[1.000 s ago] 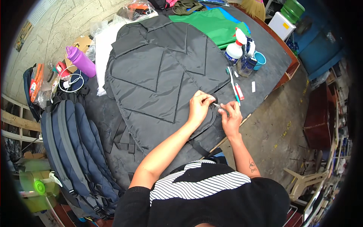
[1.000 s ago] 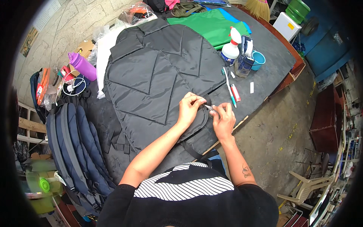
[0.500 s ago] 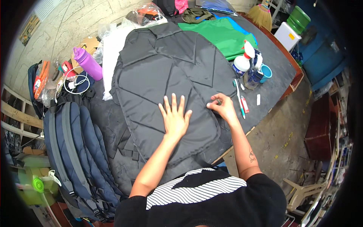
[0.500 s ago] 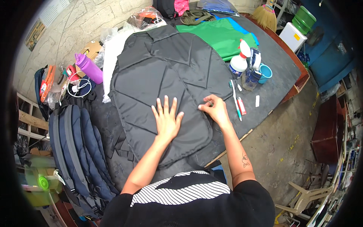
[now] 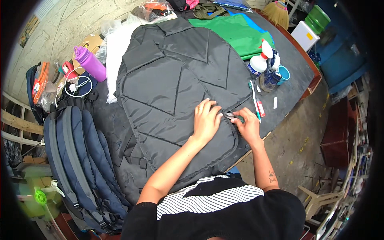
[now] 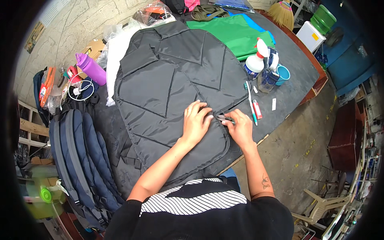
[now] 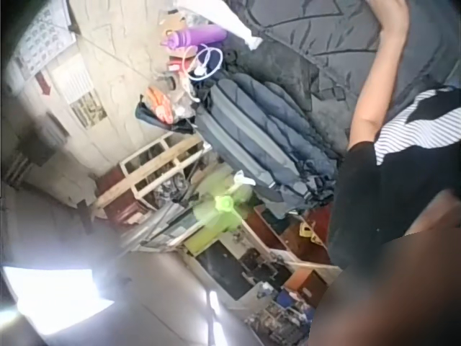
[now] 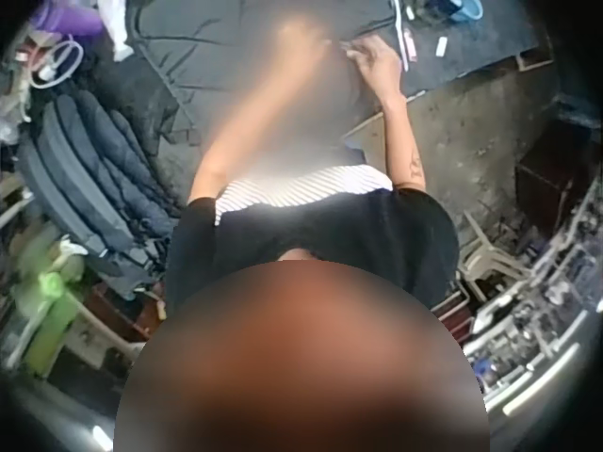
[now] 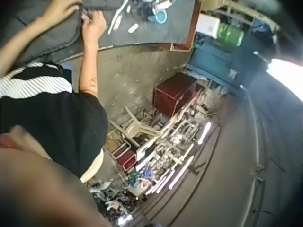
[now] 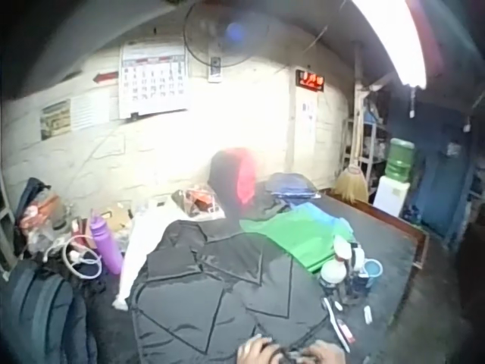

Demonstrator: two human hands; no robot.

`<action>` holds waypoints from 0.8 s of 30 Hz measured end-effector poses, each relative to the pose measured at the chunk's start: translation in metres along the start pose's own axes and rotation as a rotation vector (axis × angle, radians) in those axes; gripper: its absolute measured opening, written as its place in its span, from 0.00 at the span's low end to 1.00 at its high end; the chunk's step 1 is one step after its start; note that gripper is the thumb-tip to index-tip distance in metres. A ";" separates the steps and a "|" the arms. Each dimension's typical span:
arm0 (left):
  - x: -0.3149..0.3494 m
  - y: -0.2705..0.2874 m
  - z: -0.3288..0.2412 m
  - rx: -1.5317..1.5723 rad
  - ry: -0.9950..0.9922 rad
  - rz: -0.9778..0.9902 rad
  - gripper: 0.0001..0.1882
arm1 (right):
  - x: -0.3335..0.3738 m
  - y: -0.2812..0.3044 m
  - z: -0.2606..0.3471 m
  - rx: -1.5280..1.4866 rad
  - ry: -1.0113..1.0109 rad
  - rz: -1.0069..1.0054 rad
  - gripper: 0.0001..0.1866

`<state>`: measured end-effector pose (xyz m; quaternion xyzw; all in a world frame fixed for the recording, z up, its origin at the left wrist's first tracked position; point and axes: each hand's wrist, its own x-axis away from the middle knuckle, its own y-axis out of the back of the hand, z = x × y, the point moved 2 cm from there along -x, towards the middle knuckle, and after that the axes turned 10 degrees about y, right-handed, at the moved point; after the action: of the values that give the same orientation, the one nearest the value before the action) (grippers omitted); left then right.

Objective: Inspecting backpacks for defects and trimming loose threads using scissors on a workbench.

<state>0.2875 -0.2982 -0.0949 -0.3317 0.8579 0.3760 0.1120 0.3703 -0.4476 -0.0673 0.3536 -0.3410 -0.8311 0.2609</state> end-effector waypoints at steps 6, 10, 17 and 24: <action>0.000 -0.021 0.002 -0.101 -0.026 0.036 0.06 | -0.003 -0.003 0.002 0.145 0.181 -0.038 0.08; 0.003 -0.022 0.001 -0.097 -0.035 0.014 0.05 | -0.004 -0.006 -0.002 0.124 0.215 -0.043 0.08; 0.000 -0.018 0.001 -0.098 -0.073 0.003 0.05 | -0.003 -0.013 -0.006 0.105 0.212 -0.018 0.08; -0.009 -0.013 0.009 0.059 0.051 0.002 0.04 | 0.001 -0.012 -0.004 -0.167 -0.087 -0.121 0.08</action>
<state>0.3025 -0.2939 -0.1052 -0.3369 0.8716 0.3419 0.0996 0.3705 -0.4426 -0.0790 0.3143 -0.2596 -0.8854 0.2235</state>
